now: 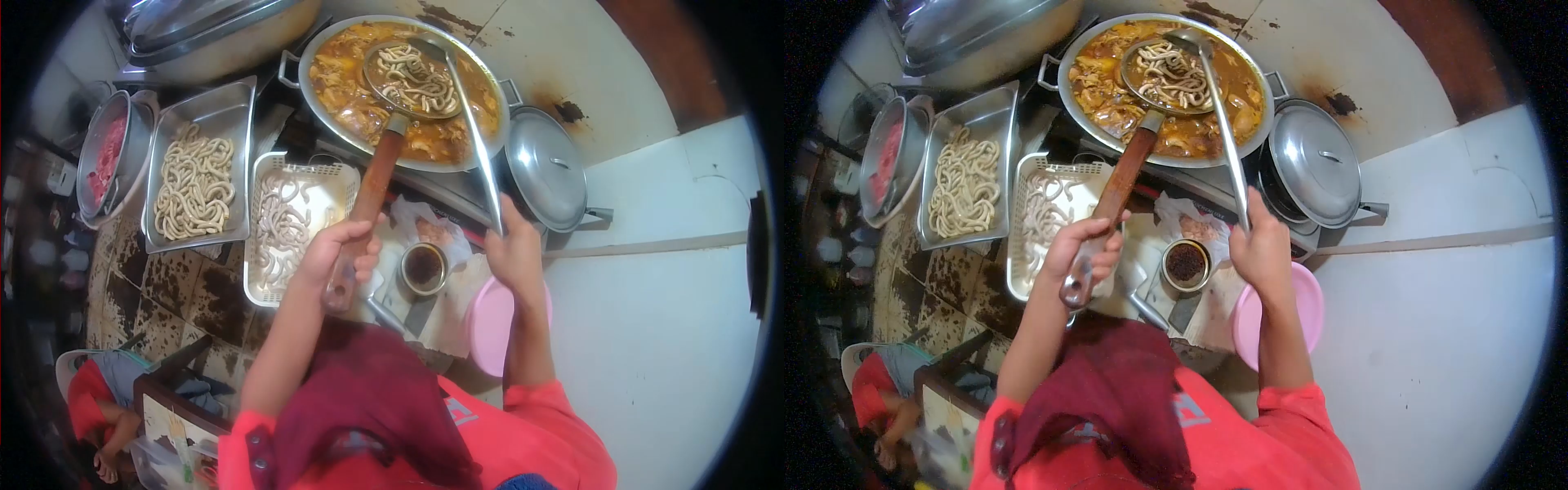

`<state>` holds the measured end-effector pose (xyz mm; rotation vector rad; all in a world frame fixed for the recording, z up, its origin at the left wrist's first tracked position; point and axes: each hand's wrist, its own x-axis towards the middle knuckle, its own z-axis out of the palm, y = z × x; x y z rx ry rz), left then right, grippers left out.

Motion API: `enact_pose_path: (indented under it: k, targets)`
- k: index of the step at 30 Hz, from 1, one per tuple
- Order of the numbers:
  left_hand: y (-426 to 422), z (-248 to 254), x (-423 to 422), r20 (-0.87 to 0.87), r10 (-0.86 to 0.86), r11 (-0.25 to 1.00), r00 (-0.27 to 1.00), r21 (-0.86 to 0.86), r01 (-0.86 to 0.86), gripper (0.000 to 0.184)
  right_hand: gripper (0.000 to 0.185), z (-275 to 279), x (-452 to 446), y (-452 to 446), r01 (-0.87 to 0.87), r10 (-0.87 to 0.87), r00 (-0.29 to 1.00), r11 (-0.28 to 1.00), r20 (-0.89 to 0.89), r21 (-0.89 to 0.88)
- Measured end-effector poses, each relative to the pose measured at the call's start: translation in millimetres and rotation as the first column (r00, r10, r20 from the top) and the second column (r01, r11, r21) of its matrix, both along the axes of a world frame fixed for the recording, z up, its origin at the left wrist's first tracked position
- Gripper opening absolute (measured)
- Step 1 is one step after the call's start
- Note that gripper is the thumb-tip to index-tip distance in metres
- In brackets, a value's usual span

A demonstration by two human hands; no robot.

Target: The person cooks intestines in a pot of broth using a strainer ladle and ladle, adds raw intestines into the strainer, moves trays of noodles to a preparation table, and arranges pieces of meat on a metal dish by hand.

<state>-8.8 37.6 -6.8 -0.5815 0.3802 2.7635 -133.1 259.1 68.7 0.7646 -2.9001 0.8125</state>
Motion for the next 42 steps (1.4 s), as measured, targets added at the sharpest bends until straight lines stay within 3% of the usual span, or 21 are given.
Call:
enact_pose_path:
  k: [3,6,7,8,9,10,11,12,13,17,21,23,26,29,32,34,35,36,39,42]
  targets:
    - [1,-3,0,-0.008,0.005,1.000,1.000,0.026,-0.005,0.031,0.039,-14,-29,-10,0.019,-0.019,1.000,0.999,0.000,0.026]
    - [-2,-7,0,-0.020,-0.022,0.999,1.000,0.048,0.023,0.030,0.027,-39,-42,-9,-0.080,0.088,0.986,0.995,-0.138,0.064]
    - [-3,-6,0,-0.016,-0.021,0.999,1.000,0.024,0.021,0.030,0.025,-37,-41,-13,-0.023,0.037,0.982,0.997,0.185,-0.077]
    - [-3,-4,0,-0.011,-0.021,1.000,1.000,0.001,0.021,0.030,0.022,-33,-38,-14,0.076,0.026,0.868,0.980,0.495,-0.186]
    - [-2,-1,-1,-0.006,-0.024,1.000,1.000,-0.019,0.024,0.030,0.020,-24,-33,-16,0.204,0.055,0.659,0.947,0.750,-0.249]
    - [-1,1,-1,0.004,-0.020,1.000,1.000,-0.019,0.020,0.030,0.026,-18,-31,-14,0.305,0.292,0.539,0.807,0.790,-0.506]
    - [0,3,-2,0.014,-0.021,1.000,1.000,-0.020,0.021,0.030,0.029,-19,-37,-8,0.488,0.520,0.303,0.635,0.799,-0.599]
    - [1,5,-3,0.020,-0.024,0.999,1.000,-0.025,0.025,0.030,0.031,-23,-48,-2,0.678,0.738,0.094,0.444,0.668,-0.586]
    - [0,6,-4,0.018,-0.033,0.999,0.999,-0.031,0.033,0.030,0.034,-22,-55,3,0.841,0.905,-0.057,0.272,0.423,-0.468]
    - [-3,1,-2,0.014,-0.032,0.998,0.999,-0.053,0.032,0.029,0.037,-1,-52,9,0.787,0.881,-0.010,0.299,0.473,-0.539]
    - [-3,-4,-2,-0.003,-0.016,1.000,1.000,-0.025,0.016,0.030,0.033,19,-44,11,0.681,0.759,0.157,0.380,0.632,-0.626]
    - [-3,-4,-1,0.005,-0.016,1.000,1.000,-0.015,0.016,0.030,0.030,34,-35,7,0.518,0.575,0.370,0.524,0.730,-0.676]
    - [-1,-1,-2,0.007,-0.010,1.000,1.000,-0.016,0.011,0.030,0.034,60,-18,-3,0.360,0.320,0.601,0.710,0.733,-0.605]
    - [-1,-2,-2,-0.007,0.001,1.000,1.000,-0.027,-0.001,0.030,0.032,65,-9,-9,0.206,0.162,0.766,0.855,0.622,-0.477]
    - [-2,-3,-2,-0.021,0.006,1.000,1.000,-0.029,-0.007,0.030,0.032,62,-9,-11,0.109,0.079,0.838,0.945,0.540,-0.307]
    - [-2,-5,-1,-0.024,-0.001,1.000,1.000,-0.024,0.001,0.030,0.035,36,-26,-12,-0.097,0.117,0.978,0.988,0.171,-0.121]
    - [-1,-6,-1,-0.017,-0.007,1.000,1.000,-0.011,0.007,0.030,0.036,27,-34,-11,-0.160,0.160,0.987,0.987,-0.020,0.001]
    - [-1,-7,-1,-0.015,-0.011,1.000,1.000,-0.001,0.011,0.030,0.045,33,-32,-19,-0.042,0.036,0.997,0.995,0.068,0.094]
    - [-3,-8,0,-0.019,-0.019,1.000,1.000,0.003,0.019,0.030,0.046,10,-57,-5,-0.070,0.117,0.982,0.956,-0.151,0.286]
    - [-2,-6,-1,-0.013,-0.017,1.000,1.000,0.001,0.017,0.030,0.048,42,-47,11,-0.064,0.121,0.985,0.915,-0.119,0.399]
